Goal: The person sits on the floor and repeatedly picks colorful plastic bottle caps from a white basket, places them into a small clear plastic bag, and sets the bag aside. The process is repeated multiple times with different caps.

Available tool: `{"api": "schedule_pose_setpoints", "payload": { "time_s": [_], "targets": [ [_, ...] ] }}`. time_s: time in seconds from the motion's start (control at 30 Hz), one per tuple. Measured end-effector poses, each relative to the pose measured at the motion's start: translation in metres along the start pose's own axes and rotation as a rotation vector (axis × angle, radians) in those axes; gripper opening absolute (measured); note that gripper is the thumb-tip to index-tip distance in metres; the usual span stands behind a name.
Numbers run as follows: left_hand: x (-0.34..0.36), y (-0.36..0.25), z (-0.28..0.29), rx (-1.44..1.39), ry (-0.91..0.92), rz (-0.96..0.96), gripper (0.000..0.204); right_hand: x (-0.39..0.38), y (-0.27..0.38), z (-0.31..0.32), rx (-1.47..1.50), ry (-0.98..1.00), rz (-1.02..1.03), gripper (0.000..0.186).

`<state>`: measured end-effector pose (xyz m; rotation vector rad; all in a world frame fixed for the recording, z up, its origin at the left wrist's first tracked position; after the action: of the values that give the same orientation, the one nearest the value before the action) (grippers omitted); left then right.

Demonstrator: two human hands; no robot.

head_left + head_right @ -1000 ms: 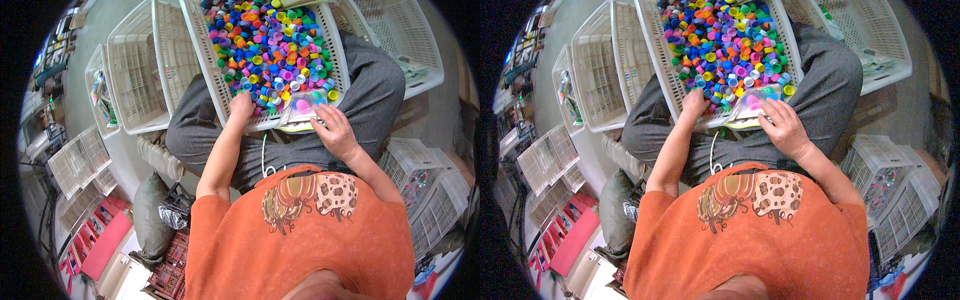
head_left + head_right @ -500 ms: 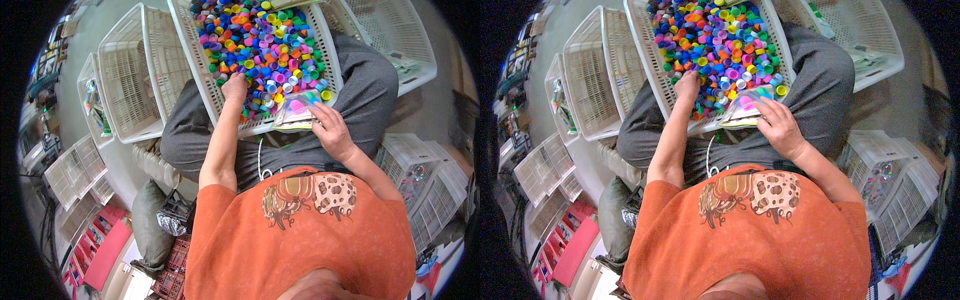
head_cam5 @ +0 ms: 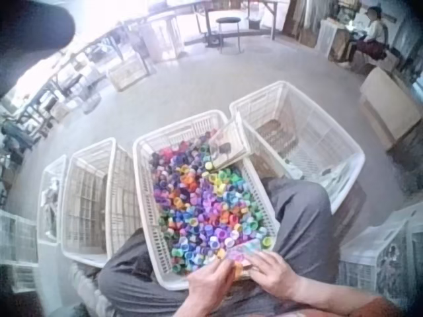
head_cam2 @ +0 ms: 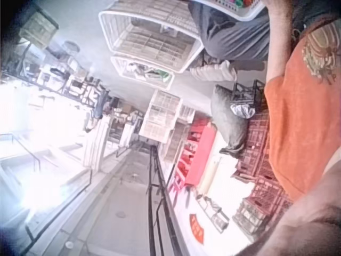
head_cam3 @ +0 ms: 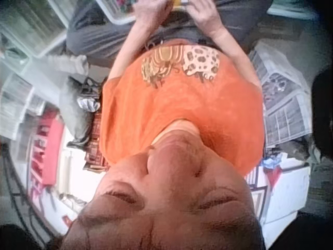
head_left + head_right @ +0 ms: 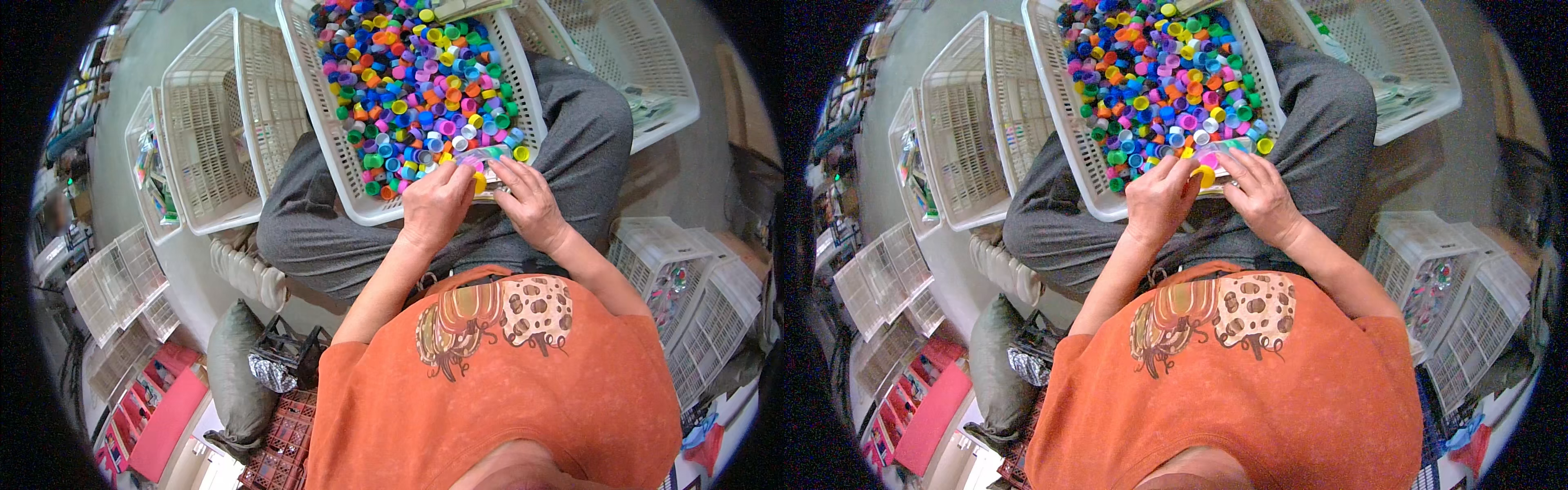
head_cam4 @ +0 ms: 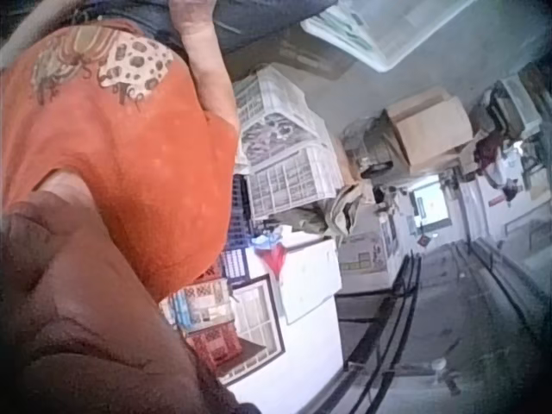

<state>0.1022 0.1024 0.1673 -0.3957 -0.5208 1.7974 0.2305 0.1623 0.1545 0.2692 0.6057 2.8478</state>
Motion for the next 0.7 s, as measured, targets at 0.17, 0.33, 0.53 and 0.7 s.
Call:
{"api": "schedule_pose_setpoints", "payload": {
  "time_s": [0.17,0.33,0.53,0.7],
  "targets": [
    [-0.005,0.002,-0.006,-0.115,0.027,-0.003,0.041,-0.003,-0.001,0.002,0.019,-0.030,-0.005,0.010],
    [-0.009,-0.012,-0.006,-0.238,0.029,-0.100,0.049,-0.004,-0.004,0.000,0.049,-0.080,-0.015,0.011],
    [-0.019,0.037,-0.005,-0.258,0.103,0.155,0.039,-0.009,0.009,0.003,-0.011,0.021,0.076,0.013],
    [-0.048,0.049,-0.048,-0.313,0.342,0.195,0.034,-0.017,0.021,0.000,0.063,0.073,0.217,0.018]
  ]
}}
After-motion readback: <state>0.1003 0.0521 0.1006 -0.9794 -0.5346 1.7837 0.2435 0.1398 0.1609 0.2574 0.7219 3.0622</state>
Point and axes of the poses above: each hand's wrist, its own x-axis towards the middle knuckle, its own z-axis out of the back of the hand, y = z × x, the point moved 8 cm from there along x, towards the middle knuckle, and after that the axes turned 6 degrees about y, right-handed, at the moved point
